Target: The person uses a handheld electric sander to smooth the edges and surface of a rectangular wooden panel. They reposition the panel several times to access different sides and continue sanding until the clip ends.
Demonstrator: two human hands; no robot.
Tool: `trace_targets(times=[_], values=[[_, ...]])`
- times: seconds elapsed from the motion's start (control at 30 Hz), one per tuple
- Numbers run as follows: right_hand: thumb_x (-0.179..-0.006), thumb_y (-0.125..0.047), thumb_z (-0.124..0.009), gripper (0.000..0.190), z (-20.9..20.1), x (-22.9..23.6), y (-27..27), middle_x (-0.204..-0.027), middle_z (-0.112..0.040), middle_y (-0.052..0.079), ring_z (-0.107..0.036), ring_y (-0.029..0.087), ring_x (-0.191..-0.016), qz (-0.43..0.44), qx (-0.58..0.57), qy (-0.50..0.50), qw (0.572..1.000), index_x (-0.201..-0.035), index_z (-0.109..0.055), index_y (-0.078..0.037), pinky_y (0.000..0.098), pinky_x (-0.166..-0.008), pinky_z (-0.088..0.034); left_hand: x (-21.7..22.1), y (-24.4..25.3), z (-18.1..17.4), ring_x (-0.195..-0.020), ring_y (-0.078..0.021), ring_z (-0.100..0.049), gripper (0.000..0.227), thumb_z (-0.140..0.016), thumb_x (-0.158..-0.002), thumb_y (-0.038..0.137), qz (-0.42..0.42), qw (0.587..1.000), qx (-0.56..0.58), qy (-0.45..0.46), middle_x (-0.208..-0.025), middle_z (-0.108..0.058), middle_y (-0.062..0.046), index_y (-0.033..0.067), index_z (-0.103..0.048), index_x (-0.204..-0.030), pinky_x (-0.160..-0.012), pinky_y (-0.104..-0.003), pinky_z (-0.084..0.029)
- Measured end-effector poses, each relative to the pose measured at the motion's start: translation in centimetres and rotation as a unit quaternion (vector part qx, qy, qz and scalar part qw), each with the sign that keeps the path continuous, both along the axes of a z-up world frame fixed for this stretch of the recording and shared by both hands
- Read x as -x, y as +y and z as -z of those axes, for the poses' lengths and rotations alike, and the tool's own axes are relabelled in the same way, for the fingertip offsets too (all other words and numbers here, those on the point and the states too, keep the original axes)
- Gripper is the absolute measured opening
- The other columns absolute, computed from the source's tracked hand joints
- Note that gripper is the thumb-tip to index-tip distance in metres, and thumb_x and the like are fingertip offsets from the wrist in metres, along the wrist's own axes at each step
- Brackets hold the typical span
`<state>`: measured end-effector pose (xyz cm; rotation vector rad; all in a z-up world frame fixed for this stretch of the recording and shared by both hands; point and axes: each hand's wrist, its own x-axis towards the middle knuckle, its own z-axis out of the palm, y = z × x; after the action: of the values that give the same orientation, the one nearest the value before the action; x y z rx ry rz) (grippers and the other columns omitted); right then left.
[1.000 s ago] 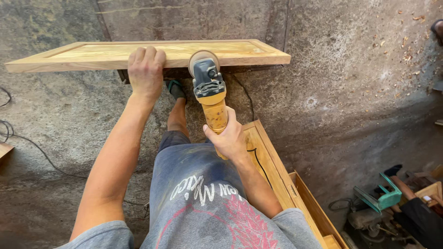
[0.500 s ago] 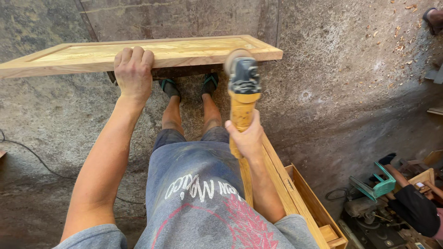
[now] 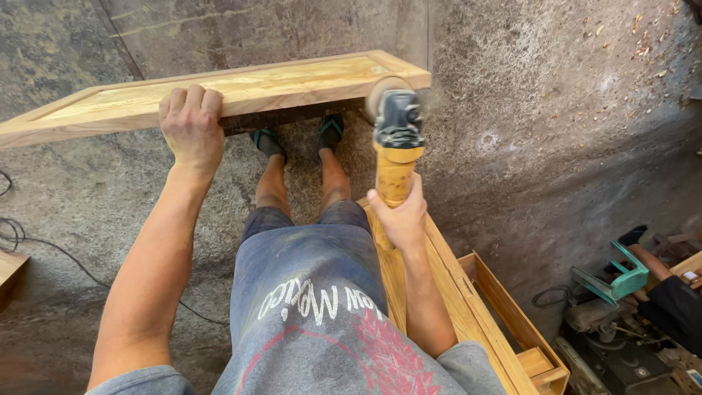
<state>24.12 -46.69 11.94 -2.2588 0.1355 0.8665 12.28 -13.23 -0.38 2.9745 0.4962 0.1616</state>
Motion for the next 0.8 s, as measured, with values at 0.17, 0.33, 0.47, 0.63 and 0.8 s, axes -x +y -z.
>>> trace_targets(times=[0.17, 0.33, 0.47, 0.63, 0.8], values=[[-0.081, -0.032, -0.082, 0.063, -0.3, 0.8, 0.7, -0.111, -0.075, 0.015, -0.075, 0.025, -0.101, -0.003, -0.047, 0.031, 0.998, -0.13, -0.053, -0.004, 0.0398, -0.092, -0.058, -0.1, 0.1, -0.1, -0.099, -0.0253, -0.059, 0.018, -0.066, -0.087, -0.004, 0.006, 1.0, 0.007, -0.008, -0.093, -0.061, -0.004, 0.0111, -0.064, -0.096, -0.089, -0.039, -0.045], [-0.078, -0.033, -0.084, 0.072, 0.2, 2.4, 2.8, -0.111, -0.073, 0.017, -0.073, 0.026, -0.103, -0.075, -0.039, 0.061, 0.995, -0.135, -0.05, -0.003, 0.0414, -0.091, -0.057, 0.0, 0.3, -0.2, -0.103, -0.0256, -0.059, 0.019, -0.067, -0.085, -0.003, 0.007, 1.0, -0.015, 0.02, -0.096, -0.061, -0.004, 0.0125, -0.065, -0.097, -0.092, -0.039, -0.045], [-0.076, -0.033, -0.085, 0.072, -0.3, 1.1, 0.4, -0.11, -0.074, 0.015, -0.074, 0.025, -0.099, -0.029, 0.004, 0.043, 0.999, -0.133, -0.052, -0.003, 0.0413, -0.089, -0.056, 0.5, 0.2, -0.1, -0.101, -0.026, -0.058, 0.016, -0.071, -0.089, 0.0, 0.004, 1.0, 0.005, 0.013, -0.095, -0.06, -0.004, 0.0118, -0.065, -0.098, -0.092, -0.04, -0.044], [-0.081, -0.03, -0.082, 0.06, -0.2, -1.4, -2.5, -0.11, -0.075, 0.015, -0.075, 0.025, -0.101, 0.033, -0.015, 0.001, 0.999, -0.128, -0.055, -0.003, 0.0403, -0.091, -0.059, 0.8, 0.1, 0.1, -0.098, -0.0247, -0.058, 0.016, -0.071, -0.091, 0.001, 0.004, 1.0, 0.0, 0.01, -0.096, -0.06, -0.003, 0.0121, -0.065, -0.1, -0.091, -0.04, -0.043], [-0.078, -0.029, -0.083, 0.067, 0.0, 0.3, -0.6, -0.108, -0.073, 0.016, -0.074, 0.026, -0.1, -0.013, -0.052, 0.016, 0.998, -0.13, -0.052, -0.002, 0.0411, -0.089, -0.058, 0.8, 0.4, -0.2, -0.098, -0.0255, -0.059, 0.023, -0.067, -0.084, -0.006, 0.006, 1.0, 0.0, 0.028, -0.097, -0.061, -0.004, 0.0112, -0.064, -0.099, -0.092, -0.04, -0.044]])
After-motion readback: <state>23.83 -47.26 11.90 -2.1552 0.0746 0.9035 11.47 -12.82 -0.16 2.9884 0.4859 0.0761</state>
